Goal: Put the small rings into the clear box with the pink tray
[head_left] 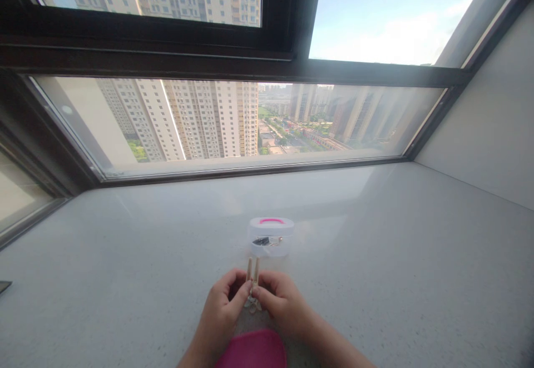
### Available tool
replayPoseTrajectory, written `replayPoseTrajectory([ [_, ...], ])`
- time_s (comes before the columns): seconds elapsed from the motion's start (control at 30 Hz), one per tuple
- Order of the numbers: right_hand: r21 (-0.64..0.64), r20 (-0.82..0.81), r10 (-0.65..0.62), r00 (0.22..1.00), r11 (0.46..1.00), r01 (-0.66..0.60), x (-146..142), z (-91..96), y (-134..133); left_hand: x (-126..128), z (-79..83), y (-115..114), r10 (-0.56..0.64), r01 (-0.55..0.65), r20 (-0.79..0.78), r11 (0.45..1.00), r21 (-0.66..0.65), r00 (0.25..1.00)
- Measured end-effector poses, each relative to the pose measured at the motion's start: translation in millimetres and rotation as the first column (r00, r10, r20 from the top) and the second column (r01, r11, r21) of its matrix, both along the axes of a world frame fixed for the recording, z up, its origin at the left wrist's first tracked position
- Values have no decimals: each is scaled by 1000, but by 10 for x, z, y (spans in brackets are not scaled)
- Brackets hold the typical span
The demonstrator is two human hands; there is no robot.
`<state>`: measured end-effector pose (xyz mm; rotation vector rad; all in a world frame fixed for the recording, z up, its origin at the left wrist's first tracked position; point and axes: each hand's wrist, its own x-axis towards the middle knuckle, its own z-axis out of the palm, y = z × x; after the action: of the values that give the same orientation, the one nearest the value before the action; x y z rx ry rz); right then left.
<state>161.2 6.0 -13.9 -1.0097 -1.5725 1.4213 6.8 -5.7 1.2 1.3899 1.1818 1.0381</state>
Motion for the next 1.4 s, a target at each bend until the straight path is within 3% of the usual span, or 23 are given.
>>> replayPoseTrajectory([
  [0.87,-12,-3,11,1000,1000,-11,1,27,-4,-11,-23,2,-28,28,29,1000,5,999],
  [1.4,-15,-15,18,1000,1000,-18,3,-1,1,7,-38,1,17,-17,37,1000,-14,999],
])
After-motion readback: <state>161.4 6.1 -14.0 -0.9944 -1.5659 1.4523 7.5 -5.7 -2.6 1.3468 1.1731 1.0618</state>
